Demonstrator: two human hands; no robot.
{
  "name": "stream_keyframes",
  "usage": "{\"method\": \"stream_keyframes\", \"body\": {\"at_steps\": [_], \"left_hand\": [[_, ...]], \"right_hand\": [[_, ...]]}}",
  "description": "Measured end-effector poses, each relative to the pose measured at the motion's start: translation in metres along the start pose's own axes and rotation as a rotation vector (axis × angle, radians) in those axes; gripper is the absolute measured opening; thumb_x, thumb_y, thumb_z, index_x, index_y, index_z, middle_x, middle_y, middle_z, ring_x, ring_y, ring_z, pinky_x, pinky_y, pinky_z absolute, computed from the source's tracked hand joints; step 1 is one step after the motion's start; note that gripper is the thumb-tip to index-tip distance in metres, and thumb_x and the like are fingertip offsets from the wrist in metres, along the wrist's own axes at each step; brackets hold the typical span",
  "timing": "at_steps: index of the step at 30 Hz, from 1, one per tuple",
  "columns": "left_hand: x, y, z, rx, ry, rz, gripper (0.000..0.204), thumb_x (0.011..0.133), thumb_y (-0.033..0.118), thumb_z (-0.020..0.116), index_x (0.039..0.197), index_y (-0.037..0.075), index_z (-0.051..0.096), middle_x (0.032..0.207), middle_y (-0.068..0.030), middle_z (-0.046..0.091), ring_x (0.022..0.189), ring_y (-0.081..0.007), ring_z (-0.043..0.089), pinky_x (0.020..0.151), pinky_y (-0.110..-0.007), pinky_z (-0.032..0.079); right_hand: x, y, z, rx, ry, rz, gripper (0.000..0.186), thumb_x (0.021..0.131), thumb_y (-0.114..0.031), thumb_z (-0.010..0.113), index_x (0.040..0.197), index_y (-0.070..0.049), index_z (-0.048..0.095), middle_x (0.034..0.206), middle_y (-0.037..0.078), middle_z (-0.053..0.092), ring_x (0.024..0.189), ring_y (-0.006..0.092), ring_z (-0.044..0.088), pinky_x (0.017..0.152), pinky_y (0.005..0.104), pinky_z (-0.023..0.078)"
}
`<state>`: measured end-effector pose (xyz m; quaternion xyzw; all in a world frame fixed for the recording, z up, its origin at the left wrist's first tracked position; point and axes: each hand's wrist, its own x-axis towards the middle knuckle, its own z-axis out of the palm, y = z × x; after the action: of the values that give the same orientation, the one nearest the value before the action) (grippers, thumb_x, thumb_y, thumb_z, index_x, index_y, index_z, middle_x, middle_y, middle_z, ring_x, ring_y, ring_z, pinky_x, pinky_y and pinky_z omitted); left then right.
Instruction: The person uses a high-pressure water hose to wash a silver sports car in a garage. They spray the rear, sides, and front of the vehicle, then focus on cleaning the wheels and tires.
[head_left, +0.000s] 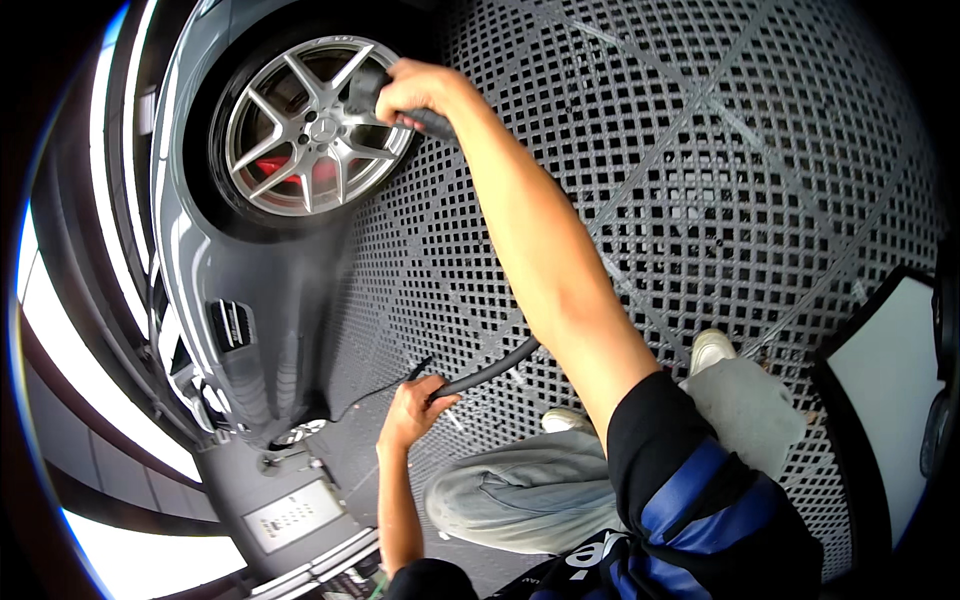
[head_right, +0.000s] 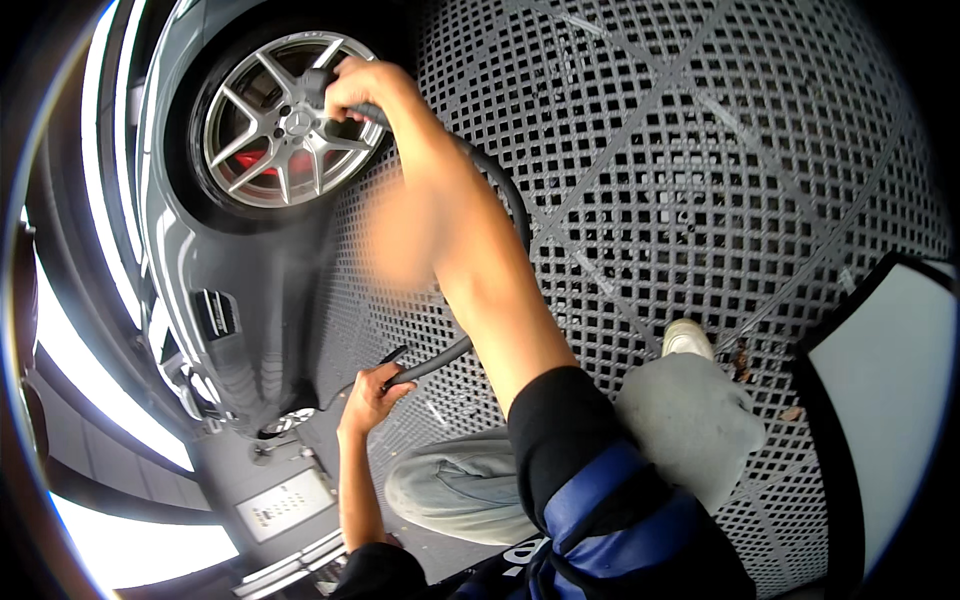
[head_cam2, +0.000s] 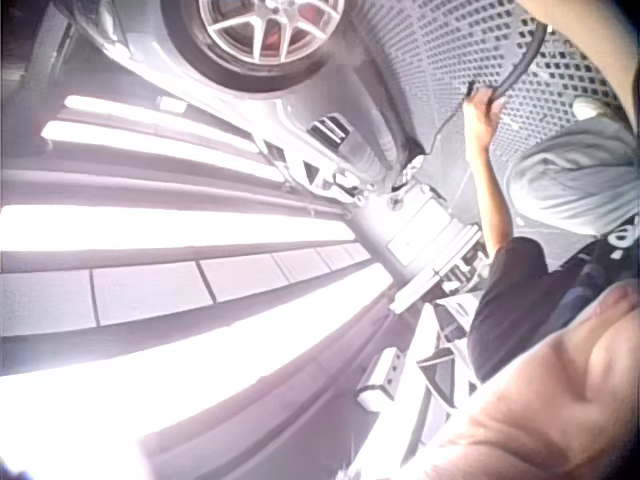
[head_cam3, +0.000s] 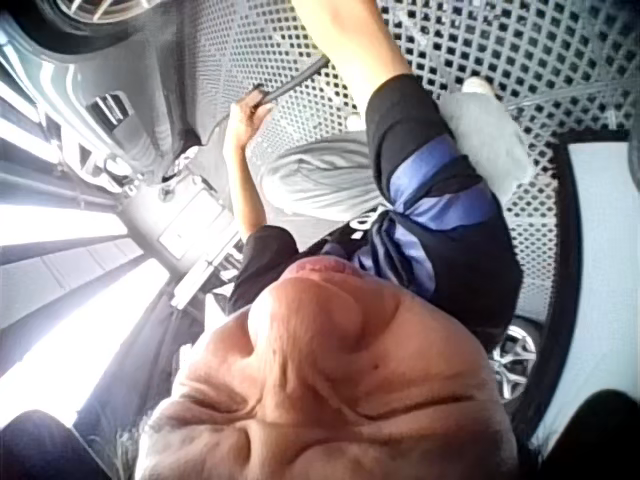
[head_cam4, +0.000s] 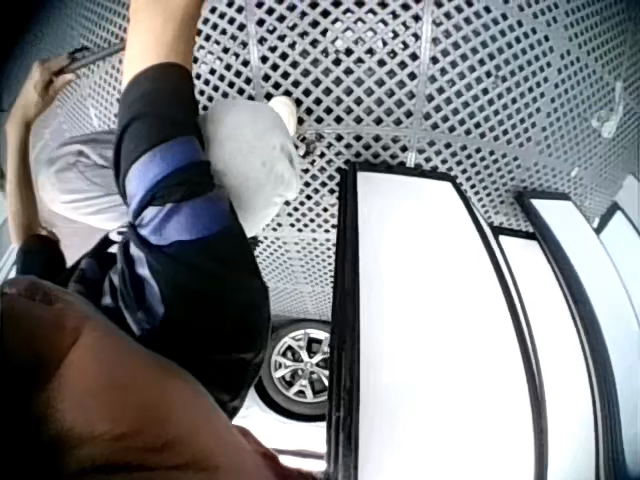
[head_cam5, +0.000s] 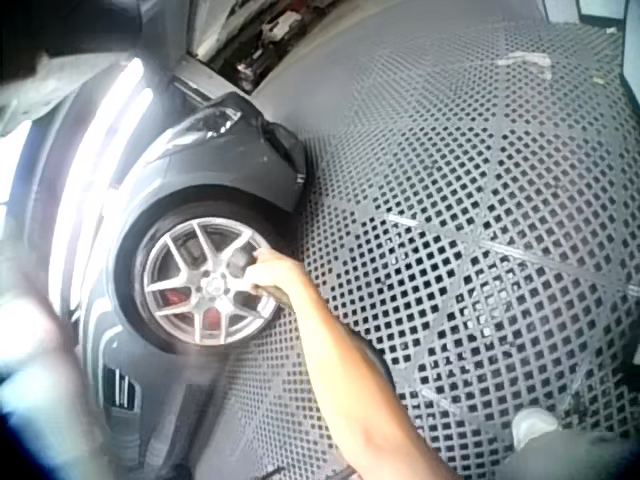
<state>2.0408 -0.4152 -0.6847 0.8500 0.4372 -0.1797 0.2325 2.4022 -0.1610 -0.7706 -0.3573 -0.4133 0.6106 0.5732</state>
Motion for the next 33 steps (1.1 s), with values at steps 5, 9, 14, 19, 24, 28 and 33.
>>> {"method": "stream_keyframes", "body": {"at_steps": [5,9,14,19,24,28,33], "left_hand": [[-0.004,-0.052,0.055,0.083,-0.044,0.048,0.036,0.087,0.037,0.076,0.081,0.005,0.061,0.064,-0.018,0.057,0.06,-0.0404,0.056,0.055,-0.044,0.045],[-0.035,-0.094,0.143,0.166,-0.071,0.004,0.044,0.093,0.054,0.062,0.084,0.011,0.058,0.061,-0.0115,0.062,0.061,-0.0379,0.063,0.055,-0.048,0.049],[-0.065,-0.114,0.249,0.159,0.11,0.122,0.039,0.09,0.048,0.066,0.087,0.01,0.057,0.07,-0.0063,0.064,0.061,-0.0294,0.065,0.054,-0.041,0.049],[-0.059,-0.1,0.325,-0.06,0.289,0.158,0.042,0.089,0.051,0.064,0.085,0.01,0.057,0.07,-0.0064,0.062,0.065,-0.0278,0.066,0.058,-0.039,0.05],[-0.019,-0.065,0.36,-0.365,0.476,0.092,0.041,0.086,0.047,0.07,0.079,0.009,0.058,0.068,-0.0075,0.061,0.066,-0.0289,0.065,0.058,-0.041,0.05],[-0.002,-0.048,0.37,-0.571,0.649,0.157,0.037,0.086,0.044,0.072,0.081,0.009,0.061,0.069,-0.008,0.062,0.062,-0.0304,0.064,0.056,-0.042,0.049],[-0.004,-0.05,0.377,-0.657,0.713,0.149,0.036,0.084,0.043,0.074,0.081,0.008,0.062,0.07,-0.0082,0.061,0.063,-0.0297,0.065,0.058,-0.041,0.05]], "right_hand": [[-0.024,0.007,0.097,-0.557,0.062,0.031,0.041,0.065,-0.003,0.064,0.105,0.001,0.064,0.081,0.015,0.069,0.071,0.0205,0.068,0.062,0.0343,0.055],[-0.051,0.026,0.148,-0.594,0.076,0.073,0.057,0.067,-0.003,0.066,0.122,0.001,0.056,0.1,0.02,0.069,0.094,0.0293,0.069,0.079,0.0391,0.054],[-0.087,0.052,0.198,-0.862,-0.312,0.153,0.102,0.071,-0.014,0.073,0.154,0.003,0.016,0.107,0.033,0.066,0.099,0.0383,0.068,0.084,0.0425,0.054],[-0.092,0.074,0.226,-1.065,-0.177,0.099,0.089,0.074,-0.011,0.067,0.155,-0.006,0.031,0.12,0.029,0.065,0.1,0.0387,0.07,0.092,0.0426,0.056],[-0.074,0.081,0.236,-1.561,0.042,-0.11,0.085,0.073,-0.01,0.066,0.153,-0.007,0.039,0.112,0.03,0.069,0.108,0.0446,0.067,0.096,0.0444,0.052],[-0.054,0.074,0.257,-1.819,0.036,0.021,0.082,0.077,-0.011,0.06,0.155,-0.006,0.035,0.11,0.033,0.068,0.109,0.0445,0.067,0.1,0.0466,0.05],[-0.047,0.085,0.278,-1.926,0.043,-0.022,0.083,0.075,-0.01,0.062,0.154,-0.002,0.036,0.111,0.034,0.068,0.107,0.0455,0.067,0.099,0.0451,0.05]]}}
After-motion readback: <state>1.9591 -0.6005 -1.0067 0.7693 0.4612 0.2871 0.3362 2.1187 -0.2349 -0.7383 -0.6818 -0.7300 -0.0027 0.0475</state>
